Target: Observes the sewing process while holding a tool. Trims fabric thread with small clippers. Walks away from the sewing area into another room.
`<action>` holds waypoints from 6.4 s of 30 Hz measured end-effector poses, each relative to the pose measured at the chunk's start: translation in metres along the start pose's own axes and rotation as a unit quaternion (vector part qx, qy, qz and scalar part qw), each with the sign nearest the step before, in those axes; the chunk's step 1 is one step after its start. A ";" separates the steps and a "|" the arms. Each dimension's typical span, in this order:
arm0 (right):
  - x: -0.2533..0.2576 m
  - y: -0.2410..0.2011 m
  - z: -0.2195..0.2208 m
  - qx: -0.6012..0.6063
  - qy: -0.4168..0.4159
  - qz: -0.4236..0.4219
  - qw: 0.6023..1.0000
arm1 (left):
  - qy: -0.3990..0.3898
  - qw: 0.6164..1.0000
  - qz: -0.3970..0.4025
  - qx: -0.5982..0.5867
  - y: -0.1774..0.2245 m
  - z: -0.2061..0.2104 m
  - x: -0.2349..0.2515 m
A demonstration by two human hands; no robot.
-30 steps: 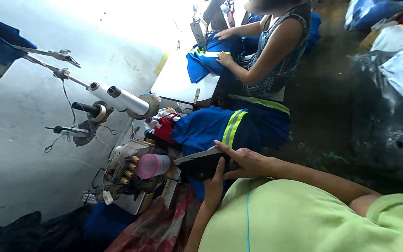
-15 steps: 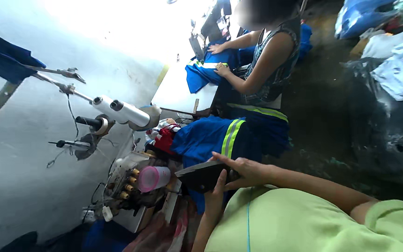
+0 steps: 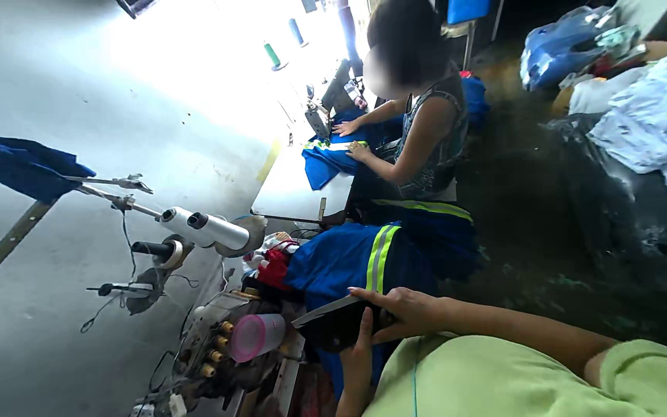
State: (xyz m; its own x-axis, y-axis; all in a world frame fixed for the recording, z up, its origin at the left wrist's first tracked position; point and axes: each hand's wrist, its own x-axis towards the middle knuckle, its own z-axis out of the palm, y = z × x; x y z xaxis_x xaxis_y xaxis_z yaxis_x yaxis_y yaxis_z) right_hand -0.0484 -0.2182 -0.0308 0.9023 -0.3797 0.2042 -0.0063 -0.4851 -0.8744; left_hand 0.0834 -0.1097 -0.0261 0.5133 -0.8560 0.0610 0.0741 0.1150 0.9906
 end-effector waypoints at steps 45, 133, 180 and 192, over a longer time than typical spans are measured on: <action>0.000 0.003 -0.001 0.012 -0.004 0.008 1.000 | 0.026 1.000 0.009 0.011 -0.008 0.004 -0.005; 0.004 -0.005 0.008 0.097 -0.035 -0.002 0.995 | 0.047 0.988 -0.060 -0.133 0.020 -0.018 -0.009; 0.009 -0.002 0.012 0.090 0.027 -0.044 0.995 | -0.019 0.996 -0.008 -0.085 0.001 -0.011 -0.006; 0.007 -0.005 0.009 0.016 0.038 -0.050 0.998 | -0.006 0.999 0.002 -0.050 0.007 -0.006 -0.009</action>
State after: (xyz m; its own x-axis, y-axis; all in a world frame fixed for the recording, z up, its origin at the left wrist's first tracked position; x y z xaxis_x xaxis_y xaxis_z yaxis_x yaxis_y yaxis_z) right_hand -0.0379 -0.2116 -0.0291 0.8626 -0.3893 0.3231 0.0974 -0.4990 -0.8611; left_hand 0.0845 -0.0982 -0.0203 0.5029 -0.8617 0.0670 0.1583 0.1681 0.9730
